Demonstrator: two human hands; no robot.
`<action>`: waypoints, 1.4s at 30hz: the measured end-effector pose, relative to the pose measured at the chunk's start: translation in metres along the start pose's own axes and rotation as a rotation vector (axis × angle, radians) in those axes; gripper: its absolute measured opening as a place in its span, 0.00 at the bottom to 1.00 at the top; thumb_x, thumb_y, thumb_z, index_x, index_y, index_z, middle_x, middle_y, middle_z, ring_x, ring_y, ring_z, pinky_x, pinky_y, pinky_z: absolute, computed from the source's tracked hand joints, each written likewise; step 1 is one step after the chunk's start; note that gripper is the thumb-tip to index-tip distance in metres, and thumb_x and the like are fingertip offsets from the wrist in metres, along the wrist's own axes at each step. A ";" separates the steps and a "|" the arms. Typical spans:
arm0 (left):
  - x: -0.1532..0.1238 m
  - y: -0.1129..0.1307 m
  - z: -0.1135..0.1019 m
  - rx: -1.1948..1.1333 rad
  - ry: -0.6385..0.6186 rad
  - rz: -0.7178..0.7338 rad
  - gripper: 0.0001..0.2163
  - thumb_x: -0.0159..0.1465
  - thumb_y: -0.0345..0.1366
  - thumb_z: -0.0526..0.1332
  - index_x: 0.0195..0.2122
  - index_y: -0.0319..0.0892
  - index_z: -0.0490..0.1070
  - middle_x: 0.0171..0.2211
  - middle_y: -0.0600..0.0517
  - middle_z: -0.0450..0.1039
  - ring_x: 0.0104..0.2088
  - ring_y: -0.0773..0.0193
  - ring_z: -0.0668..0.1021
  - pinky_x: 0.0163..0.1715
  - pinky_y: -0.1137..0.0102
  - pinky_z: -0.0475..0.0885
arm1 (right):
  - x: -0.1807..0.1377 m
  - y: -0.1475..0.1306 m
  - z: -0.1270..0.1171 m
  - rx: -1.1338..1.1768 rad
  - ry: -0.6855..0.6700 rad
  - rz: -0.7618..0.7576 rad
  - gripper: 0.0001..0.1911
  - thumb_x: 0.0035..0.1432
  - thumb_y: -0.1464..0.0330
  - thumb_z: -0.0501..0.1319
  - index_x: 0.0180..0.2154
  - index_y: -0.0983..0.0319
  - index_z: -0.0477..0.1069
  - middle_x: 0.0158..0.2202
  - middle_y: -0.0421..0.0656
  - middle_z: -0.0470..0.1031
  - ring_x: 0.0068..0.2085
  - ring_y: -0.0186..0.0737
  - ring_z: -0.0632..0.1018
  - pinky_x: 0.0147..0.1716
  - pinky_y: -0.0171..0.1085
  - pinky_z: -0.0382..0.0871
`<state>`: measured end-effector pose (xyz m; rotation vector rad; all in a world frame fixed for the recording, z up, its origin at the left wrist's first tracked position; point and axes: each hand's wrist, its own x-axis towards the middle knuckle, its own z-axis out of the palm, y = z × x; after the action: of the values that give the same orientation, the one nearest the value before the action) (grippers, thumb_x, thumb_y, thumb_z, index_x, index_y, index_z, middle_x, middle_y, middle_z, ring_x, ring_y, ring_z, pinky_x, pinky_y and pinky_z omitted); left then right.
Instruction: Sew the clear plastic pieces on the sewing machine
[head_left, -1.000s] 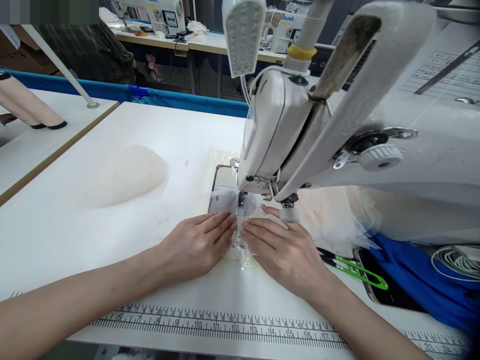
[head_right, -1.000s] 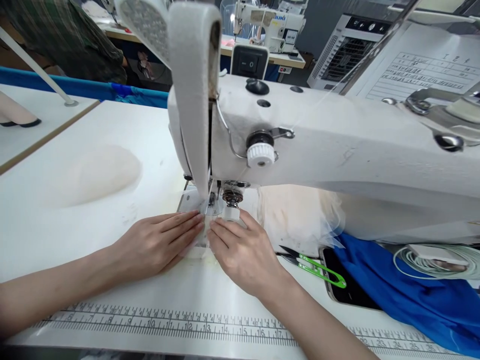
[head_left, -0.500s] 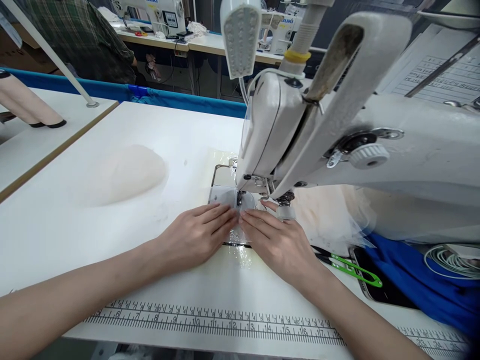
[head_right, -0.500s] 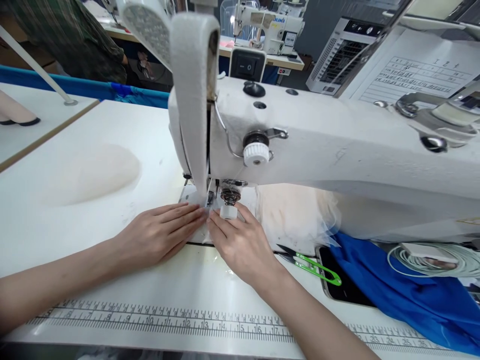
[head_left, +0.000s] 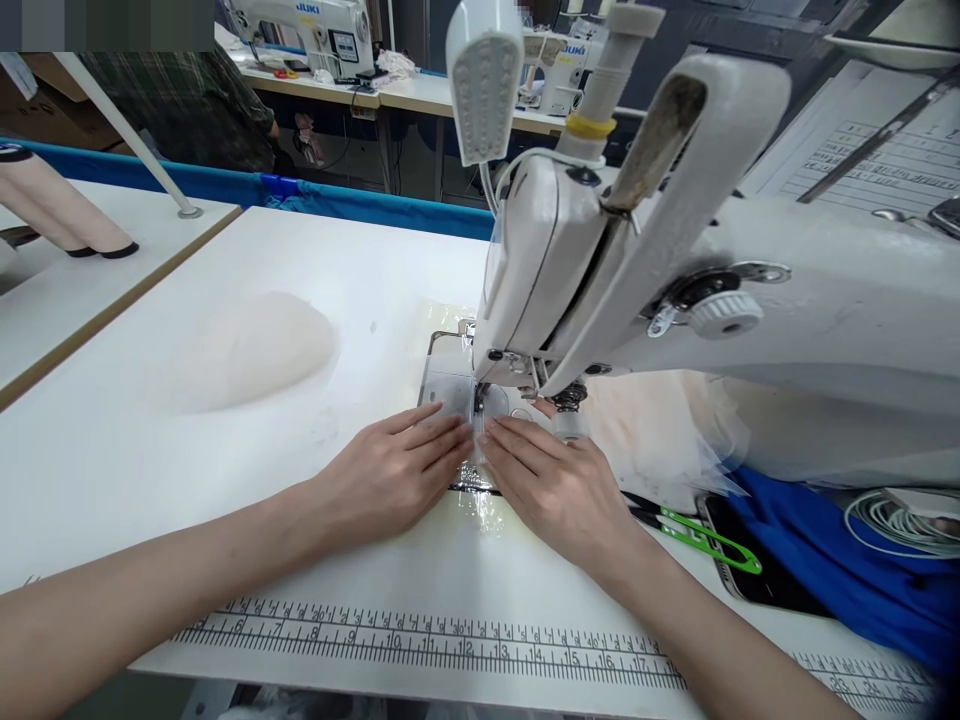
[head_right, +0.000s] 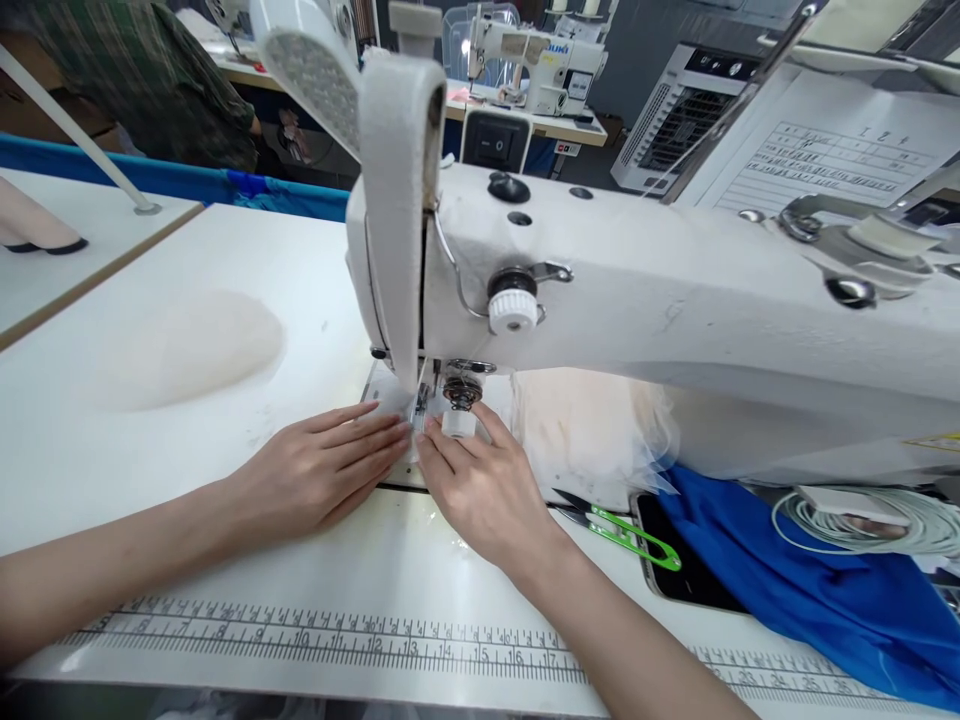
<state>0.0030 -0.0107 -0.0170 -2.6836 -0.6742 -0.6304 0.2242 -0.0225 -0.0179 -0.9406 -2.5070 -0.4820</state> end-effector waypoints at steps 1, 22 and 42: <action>-0.001 0.001 -0.001 -0.003 0.002 0.005 0.12 0.69 0.29 0.54 0.49 0.34 0.74 0.49 0.46 0.77 0.50 0.57 0.78 0.55 0.60 0.74 | 0.000 0.000 0.000 0.002 0.006 0.003 0.10 0.63 0.75 0.58 0.41 0.63 0.78 0.45 0.45 0.80 0.36 0.38 0.81 0.53 0.46 0.69; 0.002 0.004 0.000 0.020 -0.018 -0.078 0.12 0.70 0.33 0.53 0.47 0.35 0.75 0.47 0.47 0.78 0.48 0.59 0.79 0.54 0.60 0.73 | 0.004 -0.002 -0.002 0.014 -0.008 0.086 0.10 0.65 0.67 0.58 0.40 0.61 0.78 0.44 0.39 0.81 0.39 0.40 0.80 0.56 0.48 0.65; 0.010 -0.018 0.015 -0.072 -0.022 -0.216 0.15 0.69 0.37 0.54 0.51 0.37 0.73 0.49 0.47 0.77 0.53 0.57 0.76 0.55 0.59 0.70 | 0.008 0.008 0.000 -0.062 -0.023 0.119 0.14 0.67 0.64 0.55 0.44 0.64 0.77 0.40 0.44 0.82 0.41 0.41 0.79 0.59 0.49 0.57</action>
<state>0.0066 0.0138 -0.0215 -2.7082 -0.9738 -0.6912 0.2248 -0.0123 -0.0129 -1.1181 -2.4516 -0.5153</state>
